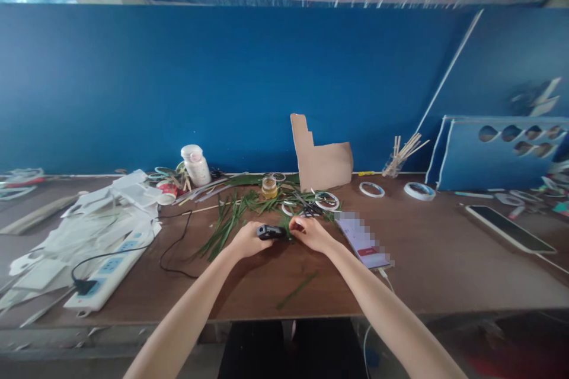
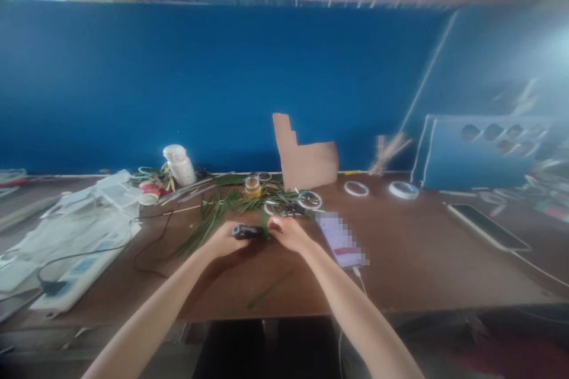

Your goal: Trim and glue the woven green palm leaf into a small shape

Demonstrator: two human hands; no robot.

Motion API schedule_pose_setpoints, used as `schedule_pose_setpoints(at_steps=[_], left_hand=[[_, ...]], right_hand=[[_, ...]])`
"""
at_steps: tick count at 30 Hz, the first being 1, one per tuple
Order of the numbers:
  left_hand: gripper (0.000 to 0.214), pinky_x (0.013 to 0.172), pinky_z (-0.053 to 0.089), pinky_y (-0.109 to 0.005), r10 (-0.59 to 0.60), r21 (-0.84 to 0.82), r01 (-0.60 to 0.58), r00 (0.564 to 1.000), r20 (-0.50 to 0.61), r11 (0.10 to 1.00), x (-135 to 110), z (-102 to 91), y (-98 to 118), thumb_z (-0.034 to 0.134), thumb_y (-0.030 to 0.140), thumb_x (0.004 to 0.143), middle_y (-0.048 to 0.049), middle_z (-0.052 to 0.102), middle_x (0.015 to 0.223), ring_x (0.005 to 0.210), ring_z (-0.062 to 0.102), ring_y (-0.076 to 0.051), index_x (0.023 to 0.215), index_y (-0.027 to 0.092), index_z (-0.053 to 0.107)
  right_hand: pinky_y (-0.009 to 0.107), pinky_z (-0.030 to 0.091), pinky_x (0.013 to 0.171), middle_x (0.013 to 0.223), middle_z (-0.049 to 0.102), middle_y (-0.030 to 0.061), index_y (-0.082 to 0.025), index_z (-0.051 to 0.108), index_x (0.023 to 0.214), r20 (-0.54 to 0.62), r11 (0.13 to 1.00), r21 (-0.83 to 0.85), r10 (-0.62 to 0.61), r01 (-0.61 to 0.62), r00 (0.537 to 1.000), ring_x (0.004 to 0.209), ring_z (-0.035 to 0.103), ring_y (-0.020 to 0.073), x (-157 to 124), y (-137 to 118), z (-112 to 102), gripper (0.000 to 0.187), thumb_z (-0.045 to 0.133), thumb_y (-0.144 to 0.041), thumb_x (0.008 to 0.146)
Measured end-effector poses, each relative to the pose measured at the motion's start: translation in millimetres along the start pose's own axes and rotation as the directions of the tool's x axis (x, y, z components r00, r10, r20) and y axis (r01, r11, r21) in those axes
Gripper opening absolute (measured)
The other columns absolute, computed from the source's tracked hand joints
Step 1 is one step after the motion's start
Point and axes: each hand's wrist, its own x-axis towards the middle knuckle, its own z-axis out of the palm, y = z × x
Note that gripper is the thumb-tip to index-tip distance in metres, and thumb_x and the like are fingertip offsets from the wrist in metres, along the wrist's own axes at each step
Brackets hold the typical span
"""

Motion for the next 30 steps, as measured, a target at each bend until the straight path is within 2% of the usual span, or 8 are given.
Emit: schedule_pose_setpoints(at_steps=[3,8,19,24,30], left_hand=[[0.019,0.051,0.030,-0.023,0.059,0.099,-0.057,0.998,-0.016,0.993,1.2,2.9,2.4,0.058,0.033,0.067,0.0000,0.057,0.057,0.056,0.050,-0.013,0.056,0.017,0.058],[0.017,0.052,0.028,-0.024,0.048,0.221,-0.043,0.999,-0.016,0.974,1.9,4.4,9.3,0.058,0.032,0.066,-0.0009,0.059,0.058,0.055,0.051,-0.014,0.055,0.019,0.057],[0.015,0.051,0.029,-0.024,0.027,0.277,-0.022,1.000,-0.013,0.961,2.5,4.5,14.5,0.060,0.031,0.065,-0.0020,0.062,0.061,0.058,0.054,-0.015,0.056,0.019,0.059],[0.016,0.052,0.030,-0.022,-0.041,0.309,0.035,0.999,0.012,0.950,1.3,2.9,19.9,0.058,0.032,0.066,-0.0015,0.062,0.063,0.060,0.055,-0.014,0.060,0.017,0.061],[0.017,0.050,0.029,-0.023,-0.025,0.323,0.019,1.000,0.013,0.946,2.0,4.2,17.0,0.057,0.032,0.067,-0.0011,0.061,0.061,0.058,0.054,-0.014,0.061,0.017,0.062]], right_hand=[[0.024,0.042,0.066,0.074,0.063,-0.0013,-0.021,0.059,0.080,-0.011,1.000,0.005,0.018,-0.018,1.000,0.070,0.058,0.0146,1.4,3.4,2.0,0.006,0.054,-0.018,0.078],[0.025,0.041,0.066,0.076,0.063,-0.0009,-0.020,0.059,0.081,-0.020,1.000,0.003,0.025,-0.025,0.999,0.071,0.058,0.0149,2.3,6.5,2.7,0.005,0.054,-0.021,0.079],[0.024,0.040,0.065,0.074,0.063,-0.0010,-0.020,0.059,0.082,-0.020,0.999,0.016,0.033,-0.033,0.999,0.069,0.058,0.0146,2.4,7.3,3.9,0.006,0.054,-0.021,0.079],[0.024,0.040,0.065,0.075,0.063,-0.0004,-0.020,0.059,0.082,-0.017,0.999,0.019,0.031,-0.031,0.999,0.070,0.058,0.0147,2.0,8.0,3.7,0.005,0.054,-0.022,0.079],[0.025,0.040,0.066,0.077,0.063,0.0002,-0.020,0.059,0.082,-0.011,0.999,0.024,0.026,-0.025,1.000,0.071,0.058,0.0152,1.8,7.5,2.8,0.006,0.054,-0.023,0.080]])
